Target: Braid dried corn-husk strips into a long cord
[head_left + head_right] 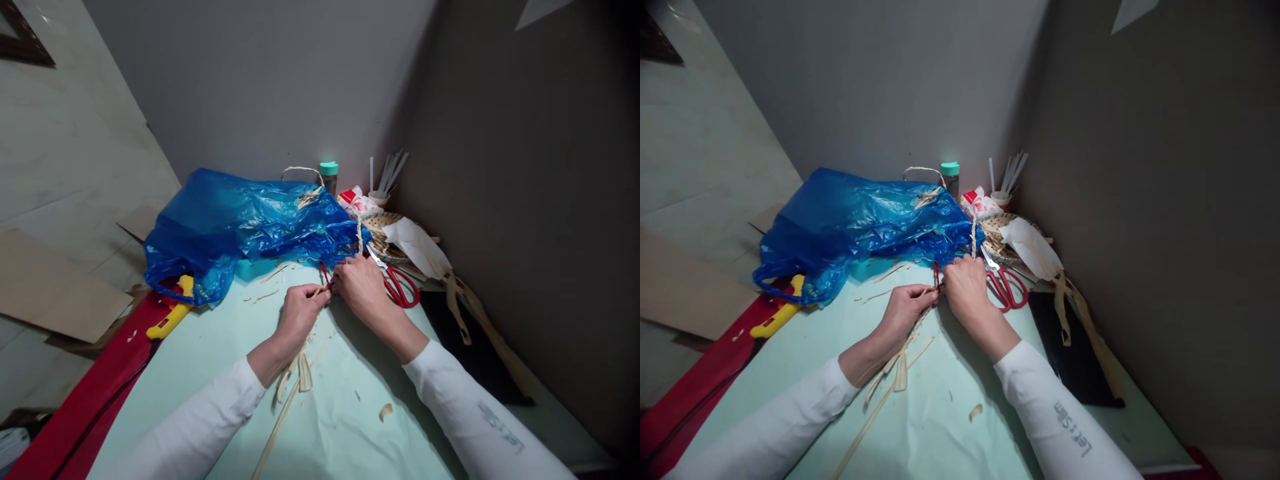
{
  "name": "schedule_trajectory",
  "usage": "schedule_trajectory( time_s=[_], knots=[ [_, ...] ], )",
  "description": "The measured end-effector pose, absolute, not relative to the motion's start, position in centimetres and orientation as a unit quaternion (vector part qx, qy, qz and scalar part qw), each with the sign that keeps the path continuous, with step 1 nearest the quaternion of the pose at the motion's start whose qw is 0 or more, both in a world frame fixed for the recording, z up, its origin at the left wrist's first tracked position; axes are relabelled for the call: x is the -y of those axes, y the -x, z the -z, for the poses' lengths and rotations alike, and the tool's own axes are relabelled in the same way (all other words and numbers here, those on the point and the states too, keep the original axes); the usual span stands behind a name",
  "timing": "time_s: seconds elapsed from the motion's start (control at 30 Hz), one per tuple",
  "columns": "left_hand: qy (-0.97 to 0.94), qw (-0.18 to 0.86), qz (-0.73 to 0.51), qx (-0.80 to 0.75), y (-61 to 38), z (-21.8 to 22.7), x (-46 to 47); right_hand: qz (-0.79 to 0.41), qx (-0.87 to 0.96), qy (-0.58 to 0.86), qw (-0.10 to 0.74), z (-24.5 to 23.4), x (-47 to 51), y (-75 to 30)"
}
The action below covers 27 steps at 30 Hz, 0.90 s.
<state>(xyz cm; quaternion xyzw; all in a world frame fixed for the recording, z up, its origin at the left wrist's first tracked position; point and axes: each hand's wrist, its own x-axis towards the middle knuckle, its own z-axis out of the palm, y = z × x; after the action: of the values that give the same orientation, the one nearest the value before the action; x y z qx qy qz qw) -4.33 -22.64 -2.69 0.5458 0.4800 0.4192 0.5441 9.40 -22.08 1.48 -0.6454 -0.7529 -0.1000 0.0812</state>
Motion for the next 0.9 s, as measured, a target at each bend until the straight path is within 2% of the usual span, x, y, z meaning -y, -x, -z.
schedule_trajectory(
  time_s=[0.1,0.17,0.3,0.37,0.43,0.53,0.7,0.8,0.9],
  knots=[
    [-0.542,0.542,-0.419,-0.487,4.4,2.8,22.6,0.118,0.751,0.642,0.105,-1.5,22.2,-9.2],
    [-0.541,0.528,-0.424,-0.498,4.4,2.9,22.6,0.114,0.755,0.626,0.159,-1.6,22.2,-9.2],
    [-0.572,0.467,-0.438,-0.513,4.5,2.5,22.9,-0.031,0.739,0.582,0.339,-1.7,22.3,-8.8],
    [-0.594,0.437,-0.443,-0.511,4.5,1.9,23.2,-0.106,0.726,0.553,0.394,-1.6,22.3,-8.5],
    [-0.609,0.417,-0.447,-0.505,4.6,1.3,23.4,-0.141,0.741,0.524,0.395,-1.4,22.3,-8.3],
    [-0.624,0.41,-0.447,-0.493,4.7,1.0,23.4,-0.141,0.779,0.514,0.329,-1.0,22.1,-8.0],
    [-0.61,0.436,-0.435,-0.499,4.8,2.0,23.1,-0.036,0.815,0.531,0.229,-0.5,21.8,-8.0],
    [-0.599,0.45,-0.435,-0.5,4.9,2.5,22.9,0.012,0.831,0.496,0.25,-1.2,22.3,-8.6],
    [-0.565,0.493,-0.427,-0.506,5.0,2.4,22.9,0.026,0.76,0.536,0.366,-2.2,23.0,-10.0]
  ],
)
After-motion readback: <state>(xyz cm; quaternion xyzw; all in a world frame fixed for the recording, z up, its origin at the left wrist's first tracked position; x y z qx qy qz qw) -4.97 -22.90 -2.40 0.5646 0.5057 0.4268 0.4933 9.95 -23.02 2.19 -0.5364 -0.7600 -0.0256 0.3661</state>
